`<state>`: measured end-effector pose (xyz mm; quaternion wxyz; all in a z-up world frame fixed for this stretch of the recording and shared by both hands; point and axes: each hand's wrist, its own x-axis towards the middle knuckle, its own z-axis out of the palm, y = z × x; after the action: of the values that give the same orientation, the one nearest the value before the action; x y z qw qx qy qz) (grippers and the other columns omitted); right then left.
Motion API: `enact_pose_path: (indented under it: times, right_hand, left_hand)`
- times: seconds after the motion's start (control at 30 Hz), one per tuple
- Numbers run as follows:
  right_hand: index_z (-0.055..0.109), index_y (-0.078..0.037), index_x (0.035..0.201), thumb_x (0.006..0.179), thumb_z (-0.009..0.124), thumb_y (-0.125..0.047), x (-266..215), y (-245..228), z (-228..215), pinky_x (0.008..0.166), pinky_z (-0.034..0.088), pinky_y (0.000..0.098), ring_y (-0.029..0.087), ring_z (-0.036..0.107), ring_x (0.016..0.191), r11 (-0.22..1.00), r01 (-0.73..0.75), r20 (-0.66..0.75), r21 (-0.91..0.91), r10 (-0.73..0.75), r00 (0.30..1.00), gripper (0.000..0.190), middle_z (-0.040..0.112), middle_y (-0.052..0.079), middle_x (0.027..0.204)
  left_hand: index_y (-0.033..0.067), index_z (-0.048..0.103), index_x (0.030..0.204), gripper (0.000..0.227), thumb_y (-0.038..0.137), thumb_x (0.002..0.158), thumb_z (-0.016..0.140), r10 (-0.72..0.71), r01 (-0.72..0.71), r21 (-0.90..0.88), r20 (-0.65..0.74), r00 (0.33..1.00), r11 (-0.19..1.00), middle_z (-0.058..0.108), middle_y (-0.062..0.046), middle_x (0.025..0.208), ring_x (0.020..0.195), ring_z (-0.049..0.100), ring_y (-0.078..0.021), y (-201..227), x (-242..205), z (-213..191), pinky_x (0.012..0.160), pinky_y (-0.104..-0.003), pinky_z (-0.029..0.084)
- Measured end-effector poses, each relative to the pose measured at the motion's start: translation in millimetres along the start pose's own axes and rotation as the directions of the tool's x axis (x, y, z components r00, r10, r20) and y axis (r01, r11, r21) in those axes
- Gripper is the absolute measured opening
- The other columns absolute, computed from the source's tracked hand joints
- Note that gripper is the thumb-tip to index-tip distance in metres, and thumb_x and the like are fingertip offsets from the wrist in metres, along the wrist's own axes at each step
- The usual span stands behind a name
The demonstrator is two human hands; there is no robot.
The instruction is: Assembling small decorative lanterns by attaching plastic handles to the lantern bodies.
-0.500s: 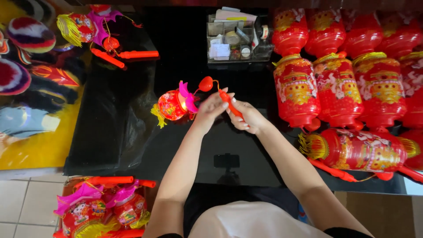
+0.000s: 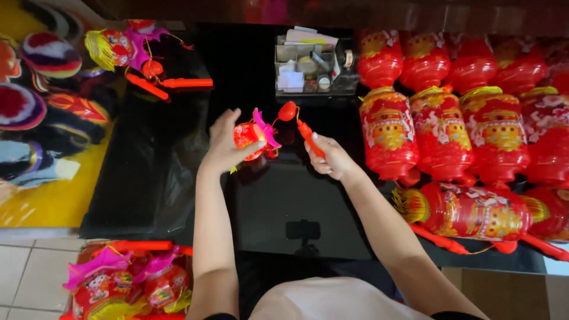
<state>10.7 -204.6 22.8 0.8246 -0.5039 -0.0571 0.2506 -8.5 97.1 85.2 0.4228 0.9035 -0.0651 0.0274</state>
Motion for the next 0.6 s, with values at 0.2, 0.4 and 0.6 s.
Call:
enact_pose_path:
  times: [0.2, 0.4, 0.6]
  right_hand:
    - [0.053, 0.003, 0.089, 0.111, 0.046, -0.034, -2, 5, 0, 0.022, 0.019, 0.0174, 0.006, 0.029, 0.030, 0.993, 0.077, -0.011, 0.091, -0.077, 0.997, 0.044, 0.032, -0.001, 0.052]
    - [0.054, 0.000, 0.085, 0.108, 0.044, -0.052, 20, 34, -37, 0.034, 0.030, 0.0222, 0.016, 0.038, 0.037, 0.938, 0.233, 0.013, 0.257, -0.245, 0.969, 0.058, 0.037, 0.006, 0.050]
    - [0.059, 0.001, 0.108, 0.110, 0.036, -0.048, 20, 58, -48, 0.047, 0.059, 0.0397, 0.040, 0.068, 0.052, 0.960, 0.096, 0.203, 0.263, -0.152, 0.967, 0.055, 0.065, 0.034, 0.064]
  left_hand:
    - [0.0199, 0.063, 0.135, 0.087, 0.054, 0.061, 0.093, -0.235, 0.271, -0.315, 0.146, 0.961, 0.910, 0.071, -0.014, 0.124, 0.122, 0.065, -0.0284, -8, 31, 45, 0.103, -0.040, 0.049]
    - [0.0042, 0.064, 0.129, 0.053, 0.028, 0.084, 0.078, -0.003, 0.349, -0.935, 0.349, 0.937, 0.063, 0.071, -0.020, 0.121, 0.108, 0.071, -0.0365, -35, 23, 114, 0.090, -0.054, 0.057]
    - [0.0004, 0.053, 0.143, 0.071, 0.030, 0.083, 0.074, 0.352, 0.566, -0.823, 0.516, 0.781, -0.049, 0.063, -0.029, 0.133, 0.118, 0.063, -0.0459, -12, 2, 99, 0.092, -0.069, 0.051]
